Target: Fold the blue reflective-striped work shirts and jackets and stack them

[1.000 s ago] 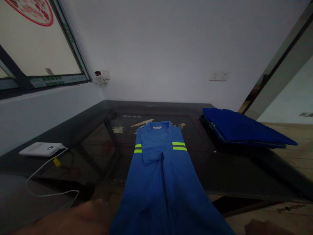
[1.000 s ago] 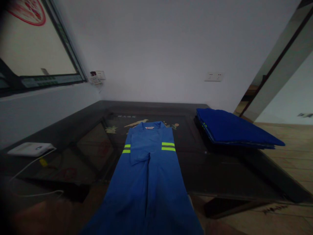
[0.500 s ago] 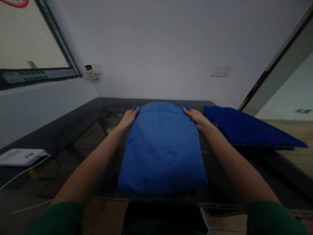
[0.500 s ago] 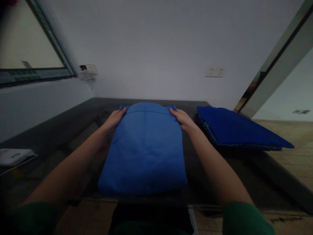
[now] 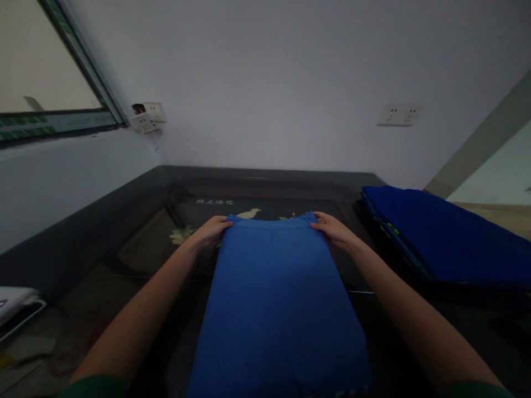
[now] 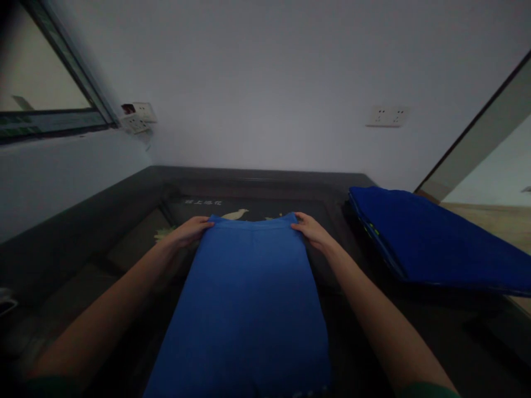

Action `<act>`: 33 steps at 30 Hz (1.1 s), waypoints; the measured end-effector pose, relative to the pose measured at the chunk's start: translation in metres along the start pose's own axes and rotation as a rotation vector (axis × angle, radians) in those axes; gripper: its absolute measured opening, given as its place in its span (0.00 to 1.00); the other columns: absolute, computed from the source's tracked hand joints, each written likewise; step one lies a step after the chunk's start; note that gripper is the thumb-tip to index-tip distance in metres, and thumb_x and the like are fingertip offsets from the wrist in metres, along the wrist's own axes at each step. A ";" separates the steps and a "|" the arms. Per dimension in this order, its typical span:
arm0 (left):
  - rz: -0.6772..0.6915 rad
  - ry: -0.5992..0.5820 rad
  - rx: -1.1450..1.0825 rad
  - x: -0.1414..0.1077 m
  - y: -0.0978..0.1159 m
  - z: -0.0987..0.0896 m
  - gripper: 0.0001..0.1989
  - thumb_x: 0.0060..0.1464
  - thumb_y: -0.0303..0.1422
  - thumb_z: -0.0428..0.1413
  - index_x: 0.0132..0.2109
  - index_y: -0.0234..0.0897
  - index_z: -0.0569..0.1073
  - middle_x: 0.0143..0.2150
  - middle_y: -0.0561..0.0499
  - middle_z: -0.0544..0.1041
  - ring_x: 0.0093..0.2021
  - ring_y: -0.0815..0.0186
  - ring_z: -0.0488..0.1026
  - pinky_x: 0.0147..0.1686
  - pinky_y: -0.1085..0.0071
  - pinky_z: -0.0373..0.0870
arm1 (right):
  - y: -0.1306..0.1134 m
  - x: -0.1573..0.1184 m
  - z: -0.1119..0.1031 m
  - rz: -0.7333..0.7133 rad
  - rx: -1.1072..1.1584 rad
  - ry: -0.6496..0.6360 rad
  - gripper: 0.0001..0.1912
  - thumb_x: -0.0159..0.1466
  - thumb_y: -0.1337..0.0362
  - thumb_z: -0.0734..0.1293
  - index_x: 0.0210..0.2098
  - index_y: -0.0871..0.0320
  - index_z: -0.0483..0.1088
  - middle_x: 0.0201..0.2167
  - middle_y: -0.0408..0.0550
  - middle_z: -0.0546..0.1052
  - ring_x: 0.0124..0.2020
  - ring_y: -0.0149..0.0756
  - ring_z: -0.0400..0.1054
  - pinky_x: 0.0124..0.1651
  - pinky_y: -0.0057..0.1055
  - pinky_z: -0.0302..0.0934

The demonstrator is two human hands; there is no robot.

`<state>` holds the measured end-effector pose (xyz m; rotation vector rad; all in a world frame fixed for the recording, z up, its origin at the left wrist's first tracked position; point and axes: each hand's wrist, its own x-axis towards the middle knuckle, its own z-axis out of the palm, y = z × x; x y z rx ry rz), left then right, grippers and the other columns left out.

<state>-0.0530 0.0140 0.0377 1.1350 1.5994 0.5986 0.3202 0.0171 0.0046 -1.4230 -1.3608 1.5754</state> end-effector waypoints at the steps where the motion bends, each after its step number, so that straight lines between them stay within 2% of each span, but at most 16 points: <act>1: 0.015 0.000 0.054 0.004 0.000 -0.001 0.14 0.49 0.37 0.58 0.39 0.31 0.76 0.30 0.47 0.78 0.31 0.63 0.73 0.31 0.70 0.67 | 0.001 0.003 0.000 -0.025 -0.019 0.033 0.25 0.60 0.69 0.66 0.57 0.58 0.64 0.44 0.53 0.77 0.37 0.36 0.74 0.42 0.35 0.70; 3: 0.065 0.053 0.238 0.011 -0.002 -0.001 0.13 0.50 0.36 0.56 0.39 0.31 0.76 0.32 0.47 0.78 0.33 0.63 0.74 0.32 0.70 0.68 | 0.005 0.009 0.004 -0.064 -0.131 0.114 0.26 0.59 0.70 0.66 0.58 0.58 0.64 0.43 0.53 0.77 0.38 0.37 0.73 0.43 0.37 0.70; 6: 0.146 0.205 0.590 0.010 -0.006 0.002 0.15 0.53 0.37 0.55 0.42 0.31 0.76 0.38 0.43 0.78 0.39 0.58 0.75 0.38 0.67 0.68 | 0.014 0.012 0.012 -0.100 -0.470 0.262 0.25 0.58 0.70 0.67 0.56 0.60 0.66 0.42 0.53 0.75 0.41 0.40 0.72 0.46 0.42 0.67; 8: 0.220 0.304 0.807 -0.001 -0.004 0.006 0.19 0.56 0.37 0.53 0.52 0.31 0.72 0.45 0.39 0.76 0.45 0.55 0.74 0.44 0.63 0.68 | 0.014 0.006 0.018 -0.165 -0.699 0.357 0.26 0.58 0.70 0.66 0.56 0.59 0.65 0.46 0.55 0.72 0.44 0.42 0.70 0.49 0.44 0.66; 11: 0.410 0.425 1.050 -0.025 0.005 0.023 0.23 0.60 0.34 0.49 0.61 0.35 0.63 0.57 0.37 0.69 0.56 0.51 0.67 0.52 0.54 0.64 | -0.001 -0.011 0.032 -0.307 -0.932 0.443 0.27 0.62 0.68 0.62 0.61 0.56 0.62 0.56 0.58 0.66 0.53 0.48 0.65 0.49 0.46 0.65; 13: 0.546 0.377 1.119 -0.039 0.011 0.042 0.22 0.61 0.34 0.48 0.61 0.38 0.64 0.61 0.39 0.66 0.60 0.52 0.62 0.58 0.51 0.57 | -0.017 -0.023 0.048 -0.401 -1.012 0.422 0.25 0.65 0.66 0.59 0.61 0.56 0.61 0.59 0.59 0.65 0.58 0.50 0.60 0.53 0.48 0.63; 16: 0.637 0.140 1.130 -0.051 0.009 0.076 0.21 0.64 0.39 0.45 0.62 0.44 0.64 0.65 0.45 0.62 0.65 0.54 0.56 0.63 0.47 0.48 | -0.031 -0.035 0.079 -0.485 -1.084 0.228 0.24 0.69 0.62 0.55 0.63 0.58 0.61 0.63 0.57 0.62 0.64 0.48 0.54 0.60 0.50 0.55; 18: 0.636 0.033 1.142 -0.052 0.001 0.094 0.24 0.64 0.41 0.44 0.65 0.47 0.60 0.69 0.47 0.56 0.68 0.53 0.50 0.64 0.44 0.44 | -0.026 -0.040 0.095 -0.444 -1.137 0.094 0.25 0.69 0.60 0.54 0.64 0.59 0.59 0.66 0.58 0.58 0.66 0.50 0.50 0.64 0.52 0.50; 20: 0.636 -0.010 1.157 -0.052 -0.008 0.104 0.25 0.64 0.42 0.43 0.67 0.47 0.56 0.71 0.49 0.51 0.70 0.53 0.44 0.65 0.44 0.42 | -0.015 -0.043 0.103 -0.381 -1.176 0.027 0.26 0.70 0.58 0.54 0.65 0.59 0.58 0.68 0.58 0.54 0.68 0.52 0.46 0.65 0.55 0.45; 23: 0.647 -0.029 1.172 -0.052 -0.014 0.106 0.26 0.65 0.43 0.42 0.68 0.50 0.54 0.71 0.52 0.49 0.71 0.55 0.41 0.66 0.45 0.40 | 0.001 -0.047 0.101 -0.353 -1.191 0.005 0.27 0.70 0.57 0.53 0.66 0.57 0.55 0.69 0.55 0.50 0.69 0.50 0.41 0.67 0.55 0.39; 27: 0.613 -0.030 1.172 -0.053 -0.014 0.098 0.26 0.65 0.45 0.41 0.68 0.52 0.52 0.72 0.55 0.47 0.71 0.58 0.42 0.66 0.49 0.41 | 0.006 -0.052 0.094 -0.317 -1.163 0.008 0.28 0.70 0.53 0.51 0.67 0.52 0.52 0.70 0.50 0.47 0.70 0.46 0.38 0.67 0.53 0.38; 33: 0.437 0.111 1.161 -0.045 -0.021 0.080 0.30 0.63 0.52 0.39 0.69 0.54 0.49 0.72 0.51 0.46 0.71 0.55 0.43 0.65 0.46 0.41 | 0.011 -0.044 0.078 -0.223 -1.158 0.084 0.30 0.69 0.46 0.51 0.68 0.45 0.48 0.70 0.46 0.46 0.70 0.47 0.37 0.67 0.54 0.37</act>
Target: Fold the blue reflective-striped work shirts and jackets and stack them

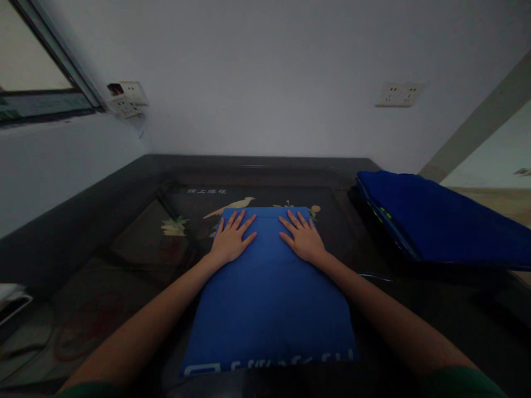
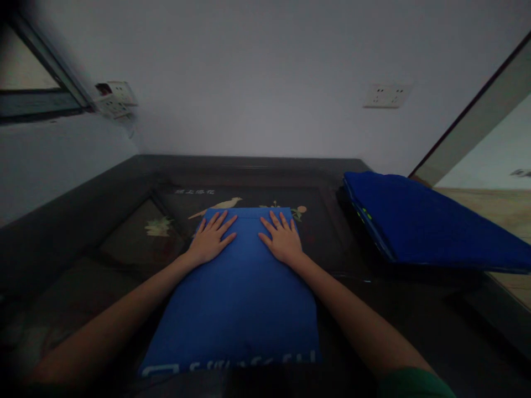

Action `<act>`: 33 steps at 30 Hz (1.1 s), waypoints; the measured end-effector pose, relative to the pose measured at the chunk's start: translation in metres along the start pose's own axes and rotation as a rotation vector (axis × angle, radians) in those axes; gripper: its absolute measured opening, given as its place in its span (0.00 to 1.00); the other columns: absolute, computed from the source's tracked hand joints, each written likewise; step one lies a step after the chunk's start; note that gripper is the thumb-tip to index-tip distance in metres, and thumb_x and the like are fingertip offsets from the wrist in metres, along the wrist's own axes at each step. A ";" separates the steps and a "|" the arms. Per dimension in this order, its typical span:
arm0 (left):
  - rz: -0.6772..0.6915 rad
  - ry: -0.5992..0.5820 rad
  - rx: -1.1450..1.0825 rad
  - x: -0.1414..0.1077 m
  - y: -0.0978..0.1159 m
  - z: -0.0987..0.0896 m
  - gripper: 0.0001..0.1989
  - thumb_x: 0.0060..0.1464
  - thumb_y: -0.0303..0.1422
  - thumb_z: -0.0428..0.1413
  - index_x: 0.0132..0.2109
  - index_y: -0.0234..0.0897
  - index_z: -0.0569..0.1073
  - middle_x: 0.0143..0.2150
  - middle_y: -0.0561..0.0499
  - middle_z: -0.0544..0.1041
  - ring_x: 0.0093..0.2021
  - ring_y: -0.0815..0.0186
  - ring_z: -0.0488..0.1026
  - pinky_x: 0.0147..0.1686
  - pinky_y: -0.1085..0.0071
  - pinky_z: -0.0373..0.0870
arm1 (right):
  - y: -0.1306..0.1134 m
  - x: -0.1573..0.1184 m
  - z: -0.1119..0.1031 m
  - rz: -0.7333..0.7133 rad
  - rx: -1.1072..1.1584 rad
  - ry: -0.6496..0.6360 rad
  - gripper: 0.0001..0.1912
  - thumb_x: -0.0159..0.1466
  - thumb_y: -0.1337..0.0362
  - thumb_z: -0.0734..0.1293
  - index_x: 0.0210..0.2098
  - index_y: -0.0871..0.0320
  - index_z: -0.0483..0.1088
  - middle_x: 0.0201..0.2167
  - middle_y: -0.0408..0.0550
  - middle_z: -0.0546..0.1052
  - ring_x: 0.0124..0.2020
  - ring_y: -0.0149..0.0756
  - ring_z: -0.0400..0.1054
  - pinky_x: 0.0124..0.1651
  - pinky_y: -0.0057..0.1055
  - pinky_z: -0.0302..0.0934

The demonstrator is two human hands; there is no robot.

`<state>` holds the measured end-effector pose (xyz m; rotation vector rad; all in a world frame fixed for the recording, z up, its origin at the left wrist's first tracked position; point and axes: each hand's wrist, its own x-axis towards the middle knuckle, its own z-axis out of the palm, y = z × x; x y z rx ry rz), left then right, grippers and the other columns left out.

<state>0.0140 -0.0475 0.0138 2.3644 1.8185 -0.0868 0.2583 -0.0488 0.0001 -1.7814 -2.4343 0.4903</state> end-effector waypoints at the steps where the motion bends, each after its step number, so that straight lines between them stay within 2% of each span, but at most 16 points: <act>1: -0.043 0.004 -0.002 0.001 -0.004 0.001 0.30 0.63 0.52 0.38 0.69 0.54 0.49 0.72 0.50 0.47 0.71 0.54 0.43 0.65 0.46 0.42 | 0.005 0.001 0.001 0.038 0.001 -0.001 0.30 0.69 0.46 0.51 0.68 0.45 0.47 0.70 0.47 0.46 0.70 0.47 0.37 0.67 0.53 0.38; 4: -0.134 0.006 -0.016 0.005 -0.011 0.003 0.30 0.63 0.53 0.37 0.69 0.54 0.49 0.71 0.48 0.50 0.70 0.53 0.47 0.64 0.45 0.46 | 0.018 0.005 0.002 0.109 0.007 -0.006 0.31 0.69 0.45 0.49 0.69 0.47 0.45 0.70 0.50 0.49 0.70 0.46 0.40 0.67 0.49 0.42; 6: -0.146 0.015 -0.014 0.007 -0.012 0.001 0.30 0.63 0.52 0.38 0.69 0.53 0.50 0.70 0.46 0.52 0.69 0.52 0.49 0.64 0.44 0.46 | 0.021 0.006 0.002 0.110 0.008 -0.002 0.32 0.69 0.45 0.49 0.69 0.47 0.46 0.69 0.51 0.51 0.70 0.45 0.41 0.67 0.48 0.42; 9: -0.109 0.083 0.040 -0.001 -0.004 -0.006 0.27 0.65 0.46 0.40 0.68 0.47 0.55 0.70 0.43 0.53 0.70 0.52 0.47 0.64 0.43 0.41 | 0.017 0.005 -0.006 0.100 -0.028 0.025 0.30 0.70 0.48 0.51 0.68 0.50 0.49 0.69 0.52 0.52 0.70 0.47 0.41 0.67 0.50 0.41; 12: 0.024 0.091 0.045 -0.027 0.019 -0.014 0.25 0.65 0.42 0.41 0.66 0.44 0.59 0.70 0.43 0.52 0.71 0.52 0.42 0.65 0.42 0.36 | -0.001 -0.010 -0.019 0.014 -0.114 0.068 0.29 0.69 0.57 0.55 0.67 0.57 0.52 0.69 0.56 0.49 0.70 0.50 0.37 0.67 0.54 0.37; 15: 0.211 -0.011 -0.062 -0.070 0.047 -0.019 0.26 0.65 0.44 0.42 0.68 0.47 0.54 0.71 0.47 0.50 0.71 0.54 0.42 0.65 0.44 0.41 | -0.027 -0.043 -0.028 -0.153 -0.106 0.013 0.31 0.67 0.64 0.58 0.68 0.62 0.50 0.69 0.57 0.49 0.70 0.49 0.40 0.67 0.51 0.41; 18: 0.352 -0.070 -0.114 -0.109 0.065 -0.022 0.27 0.66 0.45 0.40 0.69 0.48 0.51 0.71 0.49 0.50 0.71 0.56 0.43 0.66 0.47 0.43 | -0.045 -0.085 -0.025 -0.238 -0.037 -0.107 0.30 0.68 0.62 0.57 0.67 0.64 0.52 0.67 0.58 0.54 0.68 0.49 0.47 0.65 0.48 0.49; 21: 0.435 -0.082 -0.115 -0.130 0.067 -0.025 0.26 0.66 0.43 0.41 0.68 0.51 0.52 0.70 0.51 0.52 0.70 0.57 0.45 0.66 0.48 0.42 | -0.045 -0.116 -0.016 -0.249 -0.002 -0.096 0.29 0.69 0.57 0.55 0.66 0.61 0.55 0.67 0.56 0.55 0.68 0.46 0.47 0.66 0.49 0.47; 25: 0.472 -0.080 -0.108 -0.132 0.059 -0.028 0.27 0.64 0.47 0.44 0.68 0.54 0.52 0.71 0.52 0.51 0.70 0.56 0.47 0.66 0.48 0.43 | -0.034 -0.128 -0.012 -0.253 0.000 -0.040 0.30 0.69 0.52 0.54 0.67 0.55 0.52 0.69 0.51 0.51 0.69 0.43 0.43 0.68 0.49 0.43; 29: 0.402 -0.097 -0.082 -0.130 0.057 -0.027 0.28 0.63 0.50 0.43 0.68 0.58 0.50 0.71 0.54 0.50 0.70 0.55 0.46 0.65 0.47 0.44 | -0.027 -0.126 -0.014 -0.237 0.012 -0.054 0.31 0.69 0.48 0.53 0.67 0.52 0.51 0.69 0.49 0.50 0.69 0.44 0.42 0.67 0.50 0.43; 33: 0.317 -0.101 -0.054 -0.125 0.047 -0.024 0.29 0.62 0.52 0.42 0.68 0.56 0.49 0.71 0.52 0.49 0.70 0.55 0.46 0.65 0.48 0.46 | -0.015 -0.125 -0.015 -0.165 0.006 -0.056 0.33 0.68 0.46 0.53 0.68 0.54 0.51 0.69 0.50 0.50 0.69 0.46 0.42 0.67 0.52 0.42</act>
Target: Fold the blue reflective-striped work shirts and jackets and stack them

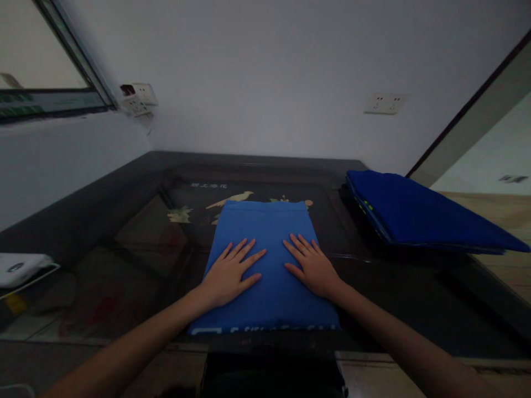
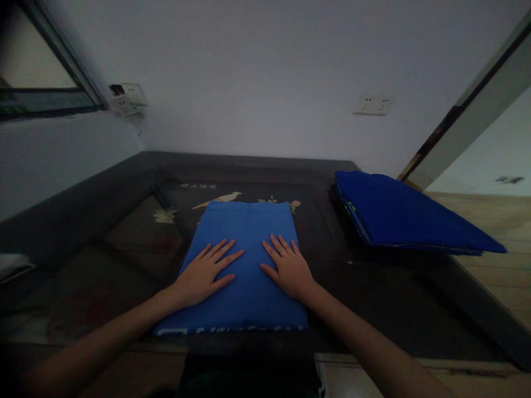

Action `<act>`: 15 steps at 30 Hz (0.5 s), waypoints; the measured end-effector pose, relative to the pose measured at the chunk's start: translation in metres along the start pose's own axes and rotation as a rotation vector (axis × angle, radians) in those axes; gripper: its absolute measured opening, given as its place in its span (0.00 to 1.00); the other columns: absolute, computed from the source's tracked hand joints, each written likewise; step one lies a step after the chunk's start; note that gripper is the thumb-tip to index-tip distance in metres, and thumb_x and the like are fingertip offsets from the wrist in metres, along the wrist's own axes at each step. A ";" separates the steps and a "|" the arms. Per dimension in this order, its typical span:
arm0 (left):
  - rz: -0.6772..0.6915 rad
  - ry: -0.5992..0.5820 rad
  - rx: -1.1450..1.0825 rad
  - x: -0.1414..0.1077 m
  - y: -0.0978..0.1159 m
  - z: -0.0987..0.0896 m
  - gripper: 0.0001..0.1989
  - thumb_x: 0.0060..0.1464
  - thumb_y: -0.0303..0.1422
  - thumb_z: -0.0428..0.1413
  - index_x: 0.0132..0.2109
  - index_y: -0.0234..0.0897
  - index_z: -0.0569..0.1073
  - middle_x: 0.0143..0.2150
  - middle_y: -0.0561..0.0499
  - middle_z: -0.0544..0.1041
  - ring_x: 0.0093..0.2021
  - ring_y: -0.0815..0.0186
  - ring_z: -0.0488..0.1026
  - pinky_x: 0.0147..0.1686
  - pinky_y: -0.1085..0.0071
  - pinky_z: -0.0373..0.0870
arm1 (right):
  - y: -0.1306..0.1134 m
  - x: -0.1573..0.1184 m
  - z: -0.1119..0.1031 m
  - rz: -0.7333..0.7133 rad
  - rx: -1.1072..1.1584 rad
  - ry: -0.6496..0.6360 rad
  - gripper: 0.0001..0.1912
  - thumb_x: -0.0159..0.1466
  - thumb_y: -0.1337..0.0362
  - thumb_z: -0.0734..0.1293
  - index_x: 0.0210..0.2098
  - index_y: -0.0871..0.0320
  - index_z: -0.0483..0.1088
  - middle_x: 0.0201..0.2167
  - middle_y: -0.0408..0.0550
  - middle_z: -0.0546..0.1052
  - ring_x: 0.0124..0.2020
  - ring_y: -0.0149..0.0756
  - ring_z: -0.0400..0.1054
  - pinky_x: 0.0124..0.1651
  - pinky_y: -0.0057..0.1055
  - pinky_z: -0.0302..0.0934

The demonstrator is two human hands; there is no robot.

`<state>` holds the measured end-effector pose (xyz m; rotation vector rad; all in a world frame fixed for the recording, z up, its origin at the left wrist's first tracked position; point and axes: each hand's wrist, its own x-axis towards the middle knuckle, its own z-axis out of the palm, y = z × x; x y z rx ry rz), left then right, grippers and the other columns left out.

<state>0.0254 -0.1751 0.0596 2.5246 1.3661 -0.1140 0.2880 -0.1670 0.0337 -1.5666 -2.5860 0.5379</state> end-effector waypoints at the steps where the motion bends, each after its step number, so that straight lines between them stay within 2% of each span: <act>1: -0.016 -0.001 0.008 0.000 -0.005 0.000 0.29 0.62 0.52 0.41 0.68 0.56 0.49 0.71 0.51 0.49 0.70 0.55 0.46 0.65 0.49 0.46 | 0.004 -0.001 0.000 0.013 -0.001 0.000 0.33 0.68 0.46 0.53 0.68 0.54 0.51 0.69 0.50 0.50 0.69 0.46 0.42 0.67 0.53 0.42; 4: -0.095 0.004 0.045 -0.002 -0.019 -0.004 0.28 0.63 0.50 0.42 0.68 0.54 0.52 0.71 0.50 0.50 0.70 0.55 0.48 0.65 0.47 0.45 | 0.012 -0.005 -0.004 0.044 0.001 0.008 0.31 0.69 0.48 0.53 0.67 0.55 0.51 0.69 0.51 0.51 0.69 0.45 0.43 0.66 0.55 0.41; 6: -0.187 0.043 0.088 -0.007 -0.018 -0.007 0.28 0.64 0.49 0.42 0.67 0.49 0.57 0.70 0.47 0.54 0.69 0.52 0.49 0.64 0.43 0.43 | 0.009 -0.010 -0.007 0.078 -0.014 0.047 0.30 0.69 0.50 0.53 0.66 0.56 0.55 0.68 0.54 0.54 0.69 0.46 0.44 0.66 0.57 0.41; 8: -0.217 0.098 0.106 -0.016 -0.002 -0.009 0.26 0.64 0.47 0.42 0.65 0.45 0.61 0.68 0.45 0.58 0.69 0.50 0.49 0.64 0.41 0.41 | -0.003 -0.020 -0.009 0.101 -0.030 0.102 0.28 0.69 0.52 0.54 0.64 0.59 0.59 0.67 0.57 0.56 0.69 0.48 0.44 0.66 0.57 0.41; 10: -0.130 0.128 0.069 -0.027 0.025 -0.008 0.25 0.65 0.46 0.42 0.64 0.46 0.62 0.68 0.47 0.59 0.69 0.52 0.49 0.64 0.41 0.41 | -0.022 -0.031 -0.007 0.079 -0.012 0.132 0.27 0.69 0.55 0.54 0.64 0.59 0.60 0.67 0.57 0.54 0.69 0.48 0.44 0.66 0.54 0.44; 13: 0.025 0.130 0.003 -0.037 0.062 0.002 0.24 0.65 0.44 0.42 0.66 0.51 0.57 0.69 0.51 0.56 0.69 0.55 0.49 0.65 0.44 0.43 | -0.049 -0.049 0.002 0.016 0.043 0.105 0.27 0.69 0.56 0.56 0.65 0.56 0.57 0.68 0.55 0.53 0.69 0.47 0.45 0.66 0.51 0.48; 15: 0.052 0.136 0.005 -0.040 0.071 0.010 0.25 0.65 0.43 0.43 0.68 0.53 0.54 0.70 0.51 0.53 0.69 0.56 0.49 0.65 0.45 0.44 | -0.056 -0.057 0.008 -0.004 0.043 0.079 0.28 0.69 0.54 0.57 0.66 0.54 0.55 0.68 0.53 0.52 0.69 0.48 0.44 0.66 0.52 0.47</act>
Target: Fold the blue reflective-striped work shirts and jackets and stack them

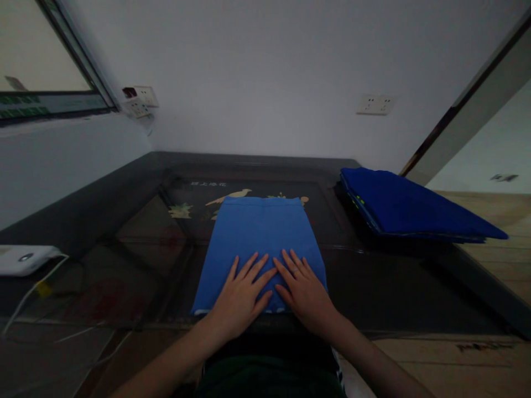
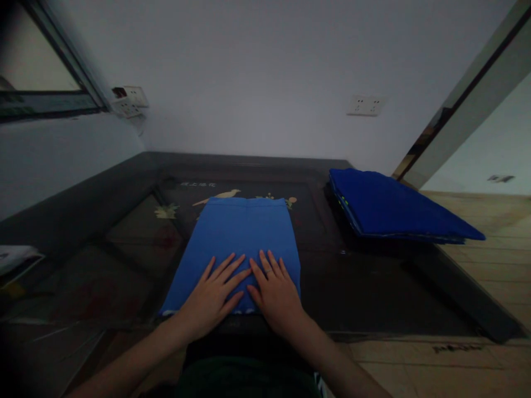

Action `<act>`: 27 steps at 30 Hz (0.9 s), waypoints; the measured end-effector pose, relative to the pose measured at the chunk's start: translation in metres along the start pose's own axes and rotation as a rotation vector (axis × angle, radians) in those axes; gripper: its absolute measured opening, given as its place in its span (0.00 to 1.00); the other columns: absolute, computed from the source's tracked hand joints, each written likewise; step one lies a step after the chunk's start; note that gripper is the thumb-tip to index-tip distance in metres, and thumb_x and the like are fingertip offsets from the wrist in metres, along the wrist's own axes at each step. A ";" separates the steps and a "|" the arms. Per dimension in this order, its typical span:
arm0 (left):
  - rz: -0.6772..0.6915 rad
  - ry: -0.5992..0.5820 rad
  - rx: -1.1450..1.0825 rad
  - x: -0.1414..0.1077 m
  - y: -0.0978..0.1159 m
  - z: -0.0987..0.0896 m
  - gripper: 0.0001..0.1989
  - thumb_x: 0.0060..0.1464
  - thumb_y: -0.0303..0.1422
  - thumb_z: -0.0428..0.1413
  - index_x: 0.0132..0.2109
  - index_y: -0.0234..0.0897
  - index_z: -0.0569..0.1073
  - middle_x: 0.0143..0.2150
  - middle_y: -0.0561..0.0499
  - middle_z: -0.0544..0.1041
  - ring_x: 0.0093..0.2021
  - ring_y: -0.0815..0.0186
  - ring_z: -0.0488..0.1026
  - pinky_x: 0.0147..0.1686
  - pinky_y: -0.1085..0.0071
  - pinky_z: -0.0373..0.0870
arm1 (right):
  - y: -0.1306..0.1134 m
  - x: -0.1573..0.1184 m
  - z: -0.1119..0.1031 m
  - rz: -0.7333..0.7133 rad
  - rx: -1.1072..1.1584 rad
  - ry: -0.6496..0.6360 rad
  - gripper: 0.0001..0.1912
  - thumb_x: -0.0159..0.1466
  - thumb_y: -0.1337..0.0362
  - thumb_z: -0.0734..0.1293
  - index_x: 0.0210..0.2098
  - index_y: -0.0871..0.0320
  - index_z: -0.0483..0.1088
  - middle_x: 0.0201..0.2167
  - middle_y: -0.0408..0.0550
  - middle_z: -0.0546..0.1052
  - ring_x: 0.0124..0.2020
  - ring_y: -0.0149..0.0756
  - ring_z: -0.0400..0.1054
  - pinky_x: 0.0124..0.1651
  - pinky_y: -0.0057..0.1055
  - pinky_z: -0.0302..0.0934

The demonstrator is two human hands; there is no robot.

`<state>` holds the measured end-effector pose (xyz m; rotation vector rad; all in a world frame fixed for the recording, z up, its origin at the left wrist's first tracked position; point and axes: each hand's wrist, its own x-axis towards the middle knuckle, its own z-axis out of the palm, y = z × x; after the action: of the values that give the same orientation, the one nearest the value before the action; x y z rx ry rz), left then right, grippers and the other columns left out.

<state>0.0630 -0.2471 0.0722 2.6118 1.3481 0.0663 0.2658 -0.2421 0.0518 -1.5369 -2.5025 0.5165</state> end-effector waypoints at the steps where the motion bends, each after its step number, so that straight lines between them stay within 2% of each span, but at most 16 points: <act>1: 0.003 0.002 0.007 -0.001 0.000 0.003 0.26 0.65 0.43 0.44 0.68 0.53 0.52 0.70 0.51 0.52 0.69 0.56 0.48 0.65 0.46 0.44 | 0.000 -0.003 0.002 -0.004 -0.008 -0.007 0.29 0.68 0.53 0.57 0.67 0.52 0.54 0.68 0.51 0.52 0.69 0.48 0.43 0.67 0.53 0.45; 5: -0.009 -0.008 0.028 -0.007 -0.020 0.006 0.29 0.64 0.47 0.44 0.69 0.55 0.48 0.71 0.52 0.50 0.70 0.57 0.47 0.66 0.50 0.47 | 0.014 -0.013 0.000 0.011 -0.027 -0.022 0.31 0.67 0.47 0.57 0.67 0.45 0.51 0.70 0.47 0.48 0.70 0.50 0.38 0.67 0.56 0.41; 10: -0.107 -0.017 0.051 -0.023 -0.048 -0.001 0.28 0.63 0.48 0.44 0.68 0.54 0.52 0.71 0.53 0.52 0.69 0.56 0.48 0.65 0.50 0.48 | 0.034 -0.027 -0.001 0.082 0.033 0.000 0.31 0.66 0.47 0.58 0.66 0.46 0.53 0.70 0.49 0.47 0.70 0.49 0.37 0.66 0.57 0.42; 13: -0.213 0.025 0.029 -0.041 -0.066 -0.001 0.27 0.63 0.47 0.43 0.67 0.52 0.56 0.70 0.51 0.54 0.68 0.56 0.51 0.65 0.48 0.49 | 0.056 -0.040 -0.003 0.132 0.237 0.078 0.31 0.66 0.51 0.58 0.67 0.50 0.53 0.68 0.51 0.52 0.69 0.45 0.45 0.66 0.55 0.44; 15: -0.333 0.129 -0.020 -0.059 -0.077 -0.001 0.28 0.62 0.47 0.43 0.67 0.45 0.58 0.68 0.46 0.57 0.67 0.54 0.55 0.64 0.49 0.52 | 0.074 -0.053 -0.008 0.256 0.458 0.177 0.30 0.66 0.53 0.58 0.66 0.53 0.55 0.64 0.55 0.61 0.65 0.44 0.56 0.64 0.51 0.51; 17: -0.460 0.248 -0.117 -0.077 -0.084 -0.002 0.31 0.60 0.49 0.45 0.65 0.40 0.61 0.65 0.42 0.64 0.63 0.52 0.61 0.62 0.50 0.57 | 0.086 -0.065 -0.016 0.403 0.665 0.255 0.28 0.65 0.53 0.58 0.63 0.54 0.58 0.56 0.57 0.71 0.57 0.44 0.66 0.59 0.48 0.59; 20: -0.589 0.289 -0.367 -0.096 -0.079 -0.008 0.31 0.57 0.50 0.48 0.63 0.41 0.63 0.55 0.44 0.74 0.56 0.53 0.70 0.56 0.53 0.66 | 0.084 -0.077 -0.029 0.480 0.840 0.216 0.27 0.62 0.52 0.62 0.59 0.54 0.62 0.44 0.53 0.78 0.47 0.43 0.72 0.53 0.47 0.64; 23: -0.675 0.287 -0.628 -0.099 -0.065 -0.017 0.32 0.54 0.50 0.52 0.62 0.42 0.63 0.53 0.46 0.76 0.53 0.54 0.73 0.54 0.55 0.69 | 0.067 -0.076 -0.034 0.430 0.981 0.138 0.28 0.58 0.53 0.67 0.56 0.54 0.63 0.43 0.51 0.77 0.44 0.41 0.72 0.50 0.43 0.66; 27: -0.712 0.328 -0.859 -0.088 -0.055 -0.026 0.33 0.49 0.50 0.57 0.59 0.41 0.66 0.49 0.45 0.76 0.51 0.55 0.74 0.52 0.57 0.72 | 0.057 -0.070 -0.026 0.410 1.175 0.152 0.28 0.55 0.55 0.70 0.53 0.53 0.63 0.42 0.50 0.73 0.45 0.40 0.71 0.48 0.39 0.66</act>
<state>-0.0361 -0.2830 0.0913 1.3811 1.7493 0.7839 0.3535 -0.2754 0.0579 -1.3960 -1.2245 1.4820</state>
